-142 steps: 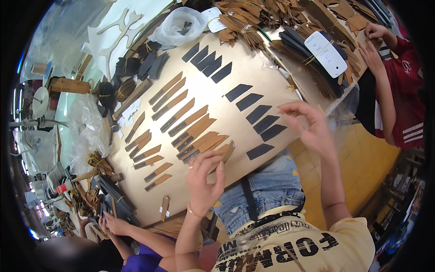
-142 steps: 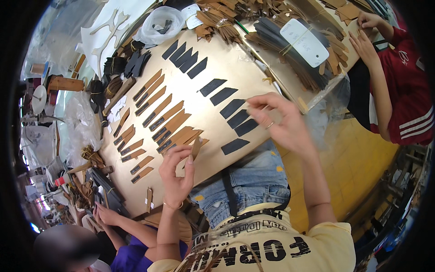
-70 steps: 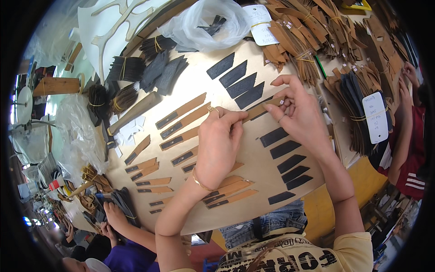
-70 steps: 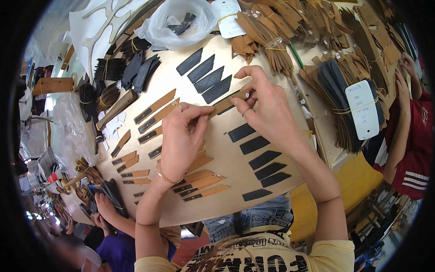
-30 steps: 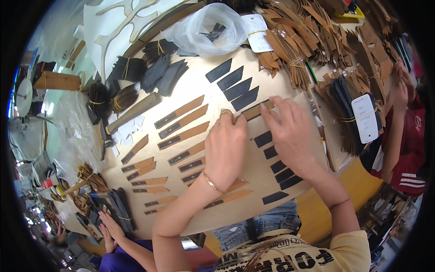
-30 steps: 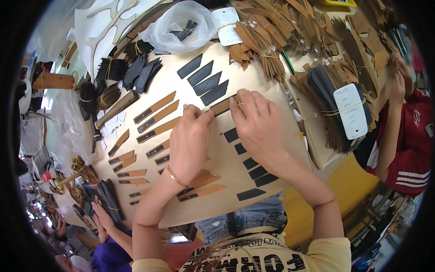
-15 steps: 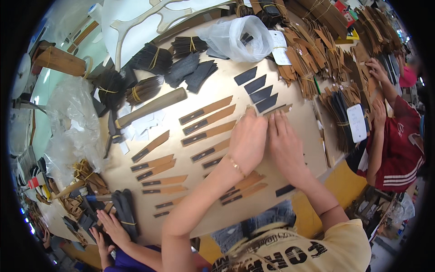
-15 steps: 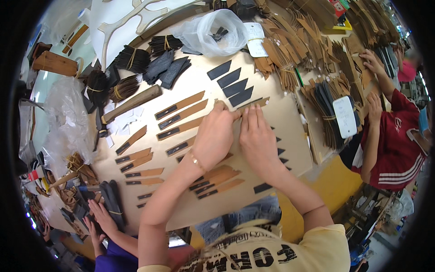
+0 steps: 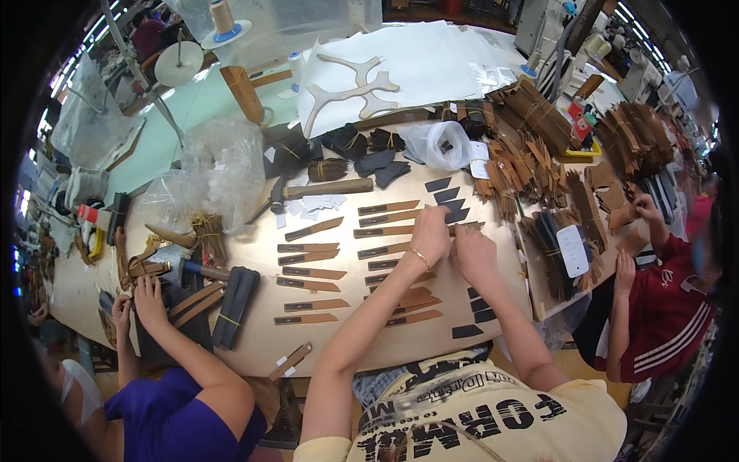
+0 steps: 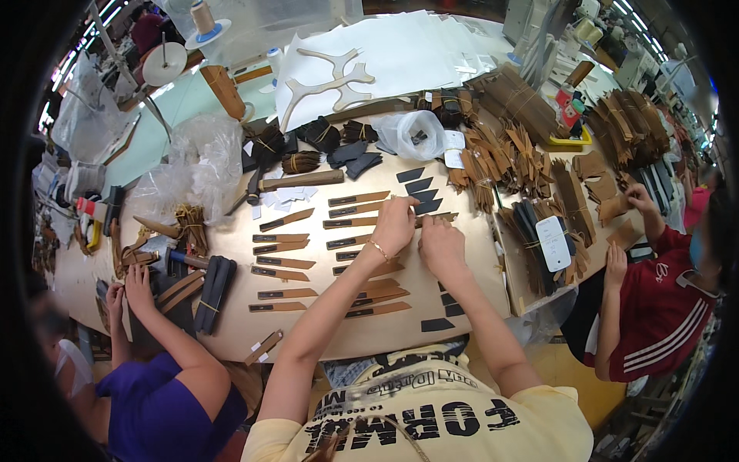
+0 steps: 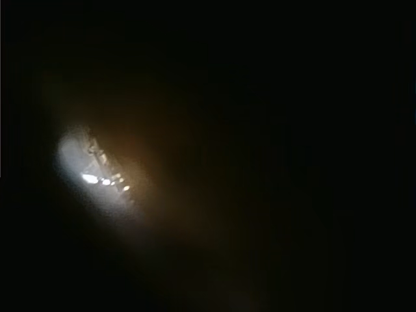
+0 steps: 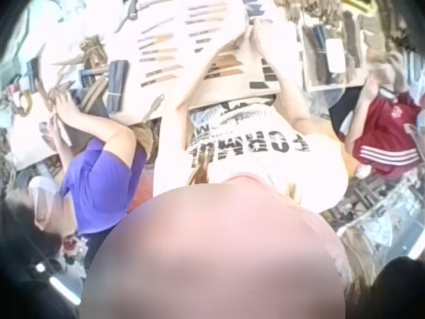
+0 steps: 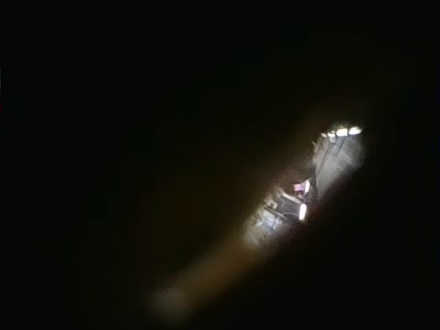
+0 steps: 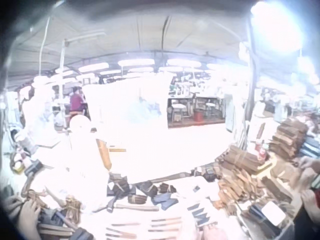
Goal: The person repeatedly picks up small black and brown leather pieces from a table, aligns them, and places them into rows. They handle the pieces one at a time, occasionally adjusting their positions to maintain alignment.
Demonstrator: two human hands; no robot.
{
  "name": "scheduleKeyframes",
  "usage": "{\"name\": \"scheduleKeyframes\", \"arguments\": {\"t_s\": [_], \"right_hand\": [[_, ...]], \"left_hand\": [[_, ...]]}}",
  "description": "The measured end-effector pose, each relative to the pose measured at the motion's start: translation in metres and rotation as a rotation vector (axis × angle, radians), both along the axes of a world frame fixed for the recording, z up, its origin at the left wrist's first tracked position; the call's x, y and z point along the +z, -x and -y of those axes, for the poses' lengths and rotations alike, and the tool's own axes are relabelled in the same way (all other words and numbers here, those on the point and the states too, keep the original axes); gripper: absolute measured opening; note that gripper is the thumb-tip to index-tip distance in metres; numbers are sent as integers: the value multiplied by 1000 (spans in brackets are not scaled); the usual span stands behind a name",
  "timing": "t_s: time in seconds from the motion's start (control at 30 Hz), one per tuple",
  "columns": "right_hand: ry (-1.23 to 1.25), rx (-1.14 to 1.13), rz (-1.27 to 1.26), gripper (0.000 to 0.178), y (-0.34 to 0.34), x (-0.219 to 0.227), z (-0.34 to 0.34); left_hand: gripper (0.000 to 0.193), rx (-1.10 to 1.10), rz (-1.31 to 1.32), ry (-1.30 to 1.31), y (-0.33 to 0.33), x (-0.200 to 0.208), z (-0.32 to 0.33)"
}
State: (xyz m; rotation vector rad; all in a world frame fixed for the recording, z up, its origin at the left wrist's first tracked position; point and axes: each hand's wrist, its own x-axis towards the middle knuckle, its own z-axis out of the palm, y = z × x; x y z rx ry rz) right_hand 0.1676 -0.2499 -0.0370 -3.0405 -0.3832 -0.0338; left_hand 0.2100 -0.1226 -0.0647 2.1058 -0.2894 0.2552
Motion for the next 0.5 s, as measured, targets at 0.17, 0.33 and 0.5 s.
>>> {"name": "scheduleKeyframes", "arguments": {"t_s": [0.17, 0.33, 0.5], "right_hand": [[-117, -144, 20, 20, 3, 0, 6], [-419, -348, 74, 25, -14, -4, 22], [-720, -339, -232, 33, -28, -1, 53]], "left_hand": [[28, -17, -189, 176, 2, 11, 8], [29, 3, -113, 276, -1, 22, 1], [27, 47, -178, -275, 11, 13, -4]]}}
